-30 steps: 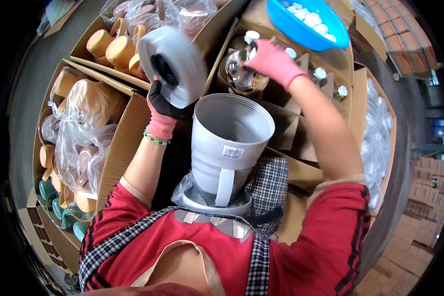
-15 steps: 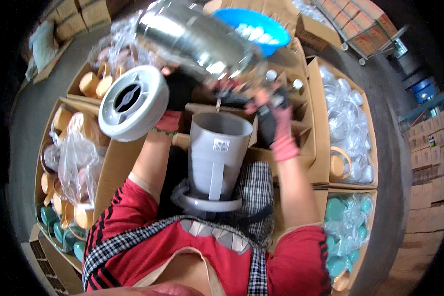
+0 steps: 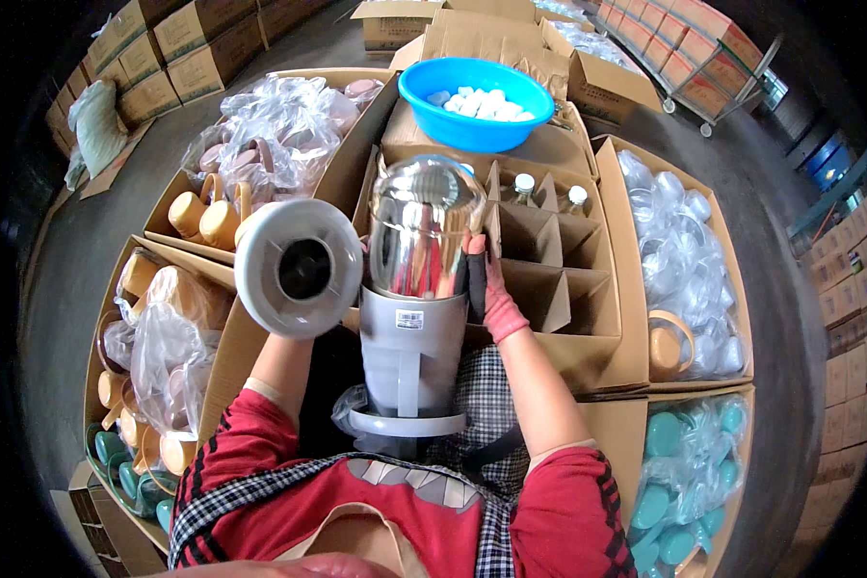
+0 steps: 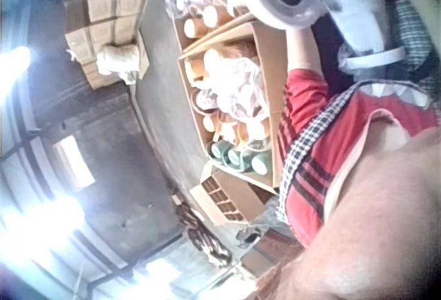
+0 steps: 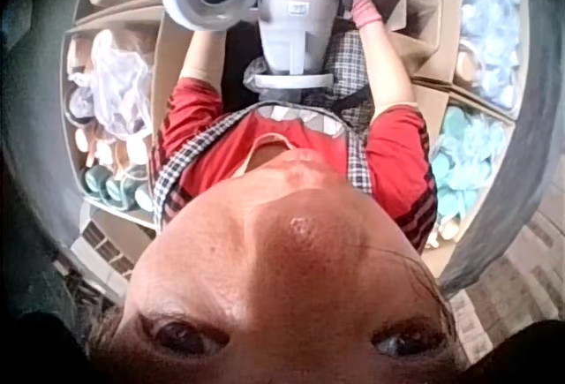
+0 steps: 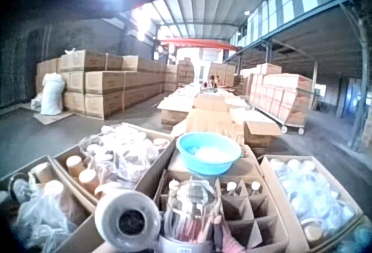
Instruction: The person sits on the floor and packs plastic pitchers into cardboard boxes. They remove the lid from each pitcher, place the pitcher into a clear plastic bag, and then place the bagged pitcher into a box. The person then places the lid into the pitcher and puts the pitcher back into the box.
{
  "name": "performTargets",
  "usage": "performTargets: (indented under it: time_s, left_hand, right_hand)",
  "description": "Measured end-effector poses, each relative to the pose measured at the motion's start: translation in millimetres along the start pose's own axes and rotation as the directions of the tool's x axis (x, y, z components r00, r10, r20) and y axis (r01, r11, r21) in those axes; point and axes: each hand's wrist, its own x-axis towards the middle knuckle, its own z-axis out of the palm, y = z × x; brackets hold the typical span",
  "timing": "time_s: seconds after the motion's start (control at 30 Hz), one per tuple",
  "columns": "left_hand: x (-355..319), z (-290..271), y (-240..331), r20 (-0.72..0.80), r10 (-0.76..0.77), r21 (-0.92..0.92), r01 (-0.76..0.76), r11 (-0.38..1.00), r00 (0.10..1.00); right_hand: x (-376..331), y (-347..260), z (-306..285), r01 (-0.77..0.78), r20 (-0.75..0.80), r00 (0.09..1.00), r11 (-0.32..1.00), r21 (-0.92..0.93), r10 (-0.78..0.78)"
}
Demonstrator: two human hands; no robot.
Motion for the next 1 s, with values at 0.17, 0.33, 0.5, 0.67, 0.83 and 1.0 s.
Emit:
performTargets:
  time_s: [0.17, 0.33, 0.5, 0.67, 0.83, 1.0]
  left_hand:
    - [-21, -1, -10, 0.163, 0.12, 0.165, -0.147, 0.975, 0.979]
    - [-28, 27, 9, 0.281, -0.238, -0.488, 0.352, 0.798, 0.93]
    - [-41, 54, 21, 0.167, -0.227, -0.477, 0.28, 0.833, 0.96]
    - [-48, 58, 30, 0.23, -0.211, -0.586, 0.308, 0.75, 0.95]
    - [-44, 63, 25, 0.122, -0.03, 0.082, 0.02, 0.996, 0.992]
    - [3, 21, 20, -0.222, 0.389, 0.291, -0.32, 0.902, 0.894]
  right_hand:
    - [3, -21, 9, 0.253, 0.246, 0.944, 0.96, -0.12, -0.218]
    - [-4, -71, 12, 0.198, 0.496, 0.808, 0.646, -0.737, 0.318]
    - [21, -59, 12, 0.446, 0.696, 0.531, 0.539, -0.714, 0.483]
    - [5, -65, 36, 0.465, 0.623, 0.592, 0.414, -0.782, 0.512]
    - [-11, -78, 50, 0.381, 0.459, 0.67, 0.26, -0.887, 0.584]
    - [7, -50, 16, -0.207, 0.385, 0.895, 0.974, -0.091, 0.226]
